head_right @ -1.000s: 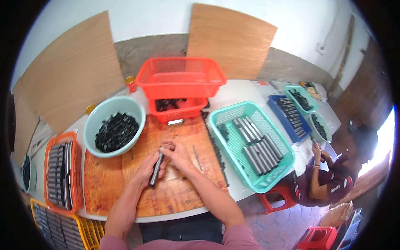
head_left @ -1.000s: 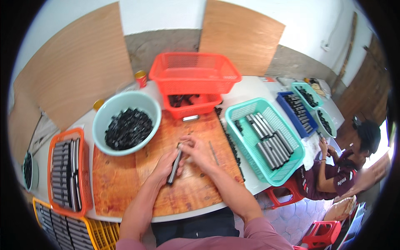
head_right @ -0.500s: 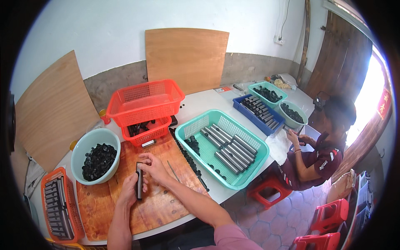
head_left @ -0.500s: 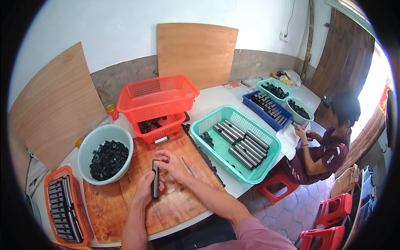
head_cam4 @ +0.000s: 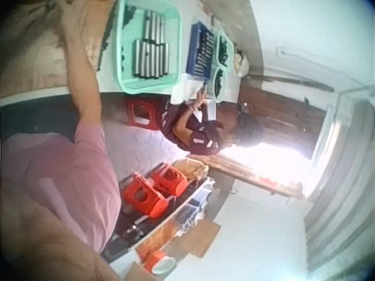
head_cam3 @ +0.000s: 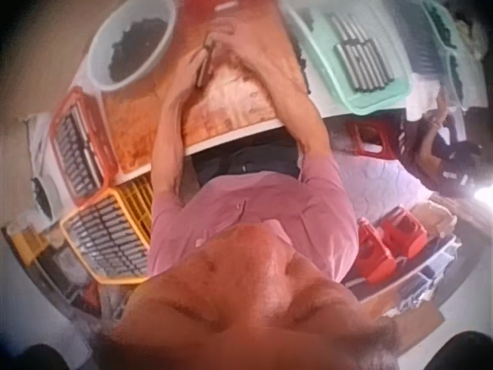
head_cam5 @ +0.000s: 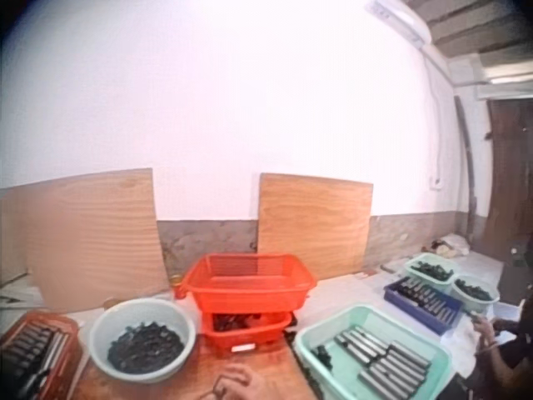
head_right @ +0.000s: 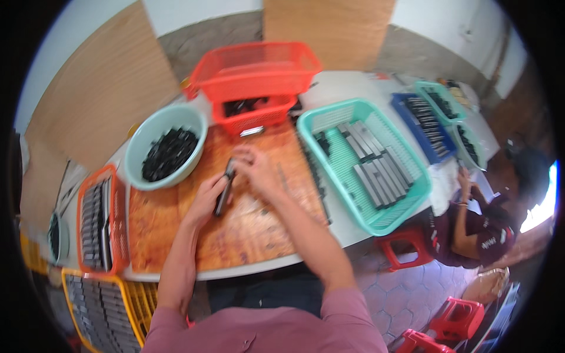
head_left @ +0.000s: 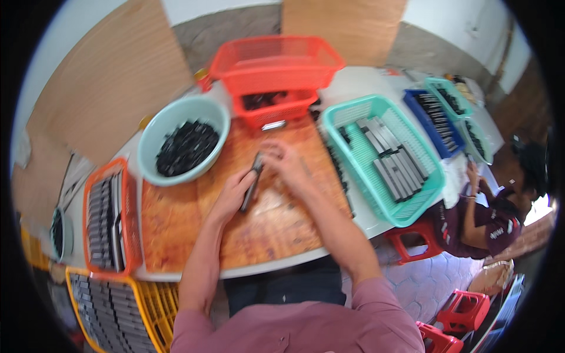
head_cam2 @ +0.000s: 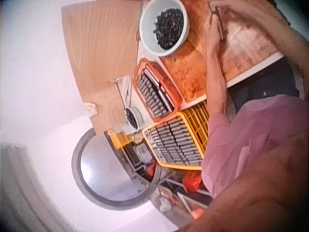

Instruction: The person repeatedly picks up small black circular pieces from a bowl and inserts them into silver metal cylinders. They then place the assembled cylinders into a yellow basket. The process is repetitive and involves handling small parts with both hands.

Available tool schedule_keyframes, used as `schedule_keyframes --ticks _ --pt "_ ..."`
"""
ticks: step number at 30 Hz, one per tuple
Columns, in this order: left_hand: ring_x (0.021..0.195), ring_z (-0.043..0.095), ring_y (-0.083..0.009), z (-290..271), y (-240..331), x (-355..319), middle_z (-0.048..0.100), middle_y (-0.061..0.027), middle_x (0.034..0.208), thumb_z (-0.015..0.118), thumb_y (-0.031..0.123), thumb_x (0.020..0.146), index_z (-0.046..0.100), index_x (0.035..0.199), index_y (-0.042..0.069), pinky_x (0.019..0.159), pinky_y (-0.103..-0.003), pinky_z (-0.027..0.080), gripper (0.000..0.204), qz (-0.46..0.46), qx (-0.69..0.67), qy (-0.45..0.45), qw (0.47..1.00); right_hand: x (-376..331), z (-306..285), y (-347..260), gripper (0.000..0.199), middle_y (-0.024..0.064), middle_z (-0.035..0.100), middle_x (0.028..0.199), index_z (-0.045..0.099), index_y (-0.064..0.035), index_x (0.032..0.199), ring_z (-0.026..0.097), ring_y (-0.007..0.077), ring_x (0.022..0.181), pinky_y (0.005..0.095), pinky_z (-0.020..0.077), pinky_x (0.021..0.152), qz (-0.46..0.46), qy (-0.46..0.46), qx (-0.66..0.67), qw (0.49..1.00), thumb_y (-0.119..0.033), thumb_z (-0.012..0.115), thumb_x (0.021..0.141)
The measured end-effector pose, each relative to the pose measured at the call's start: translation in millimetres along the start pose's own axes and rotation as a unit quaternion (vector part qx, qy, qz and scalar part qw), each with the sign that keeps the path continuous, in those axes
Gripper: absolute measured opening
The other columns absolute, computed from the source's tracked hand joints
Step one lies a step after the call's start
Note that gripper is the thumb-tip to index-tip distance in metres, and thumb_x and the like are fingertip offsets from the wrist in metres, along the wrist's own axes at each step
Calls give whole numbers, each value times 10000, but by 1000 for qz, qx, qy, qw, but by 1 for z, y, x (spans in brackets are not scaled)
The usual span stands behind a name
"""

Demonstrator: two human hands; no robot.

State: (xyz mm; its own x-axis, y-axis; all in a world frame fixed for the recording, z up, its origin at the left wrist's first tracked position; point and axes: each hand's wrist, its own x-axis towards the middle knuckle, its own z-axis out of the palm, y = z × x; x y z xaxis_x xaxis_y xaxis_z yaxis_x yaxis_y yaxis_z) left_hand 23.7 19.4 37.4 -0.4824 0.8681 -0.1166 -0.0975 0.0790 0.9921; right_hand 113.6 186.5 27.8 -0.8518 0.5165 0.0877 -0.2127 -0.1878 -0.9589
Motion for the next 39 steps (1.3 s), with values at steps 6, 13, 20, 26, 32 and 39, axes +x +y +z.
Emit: schedule_keyframes --ticks 6,13,20,26,32,39 --pt "755 599 -172 -14 2 -20 613 -57 883 540 190 1039 621 1202 -18 660 -330 474 277 65 192 43 978 -1 1 2 288 28 696 1045 653 -21 1227 631 92 912 251 508 814 36 -95 -44 994 -147 676 968" --pt "912 606 -404 -16 -4 -43 573 -187 990 613 133 972 577 1232 26 773 -470 500 284 180 549 91 811 -12 13 -16 215 72 702 946 681 31 1112 657 138 877 292 533 803 68 -123 -171 975 -89 665 934" --pt "858 636 -321 -18 -9 -34 577 -129 936 728 172 875 604 1162 33 719 -425 530 342 242 665 89 701 0 4 18 272 82 696 1059 652 10 1178 664 173 1008 309 534 891 28 -145 -215 965 32 606 911" --pt "747 618 -284 -27 -30 -55 575 -120 805 640 74 822 588 858 49 647 -405 515 68 268 684 126 666 1 15 40 252 87 696 1029 660 10 1130 671 203 986 332 535 885 -39 -207 -230 950 30 621 882" --pt "817 638 -327 -17 -45 -33 617 -149 908 605 121 873 619 999 18 694 -432 518 164 337 562 174 735 -6 -4 25 249 108 670 967 596 17 1083 700 231 928 333 551 851 16 -194 -163 967 119 550 860" --pt "829 606 -290 -9 -42 -51 573 -112 895 613 155 855 589 935 39 706 -414 493 142 291 590 206 724 -5 3 17 349 91 652 1024 601 13 1068 672 189 969 310 544 883 9 -194 -242 951 220 563 789"
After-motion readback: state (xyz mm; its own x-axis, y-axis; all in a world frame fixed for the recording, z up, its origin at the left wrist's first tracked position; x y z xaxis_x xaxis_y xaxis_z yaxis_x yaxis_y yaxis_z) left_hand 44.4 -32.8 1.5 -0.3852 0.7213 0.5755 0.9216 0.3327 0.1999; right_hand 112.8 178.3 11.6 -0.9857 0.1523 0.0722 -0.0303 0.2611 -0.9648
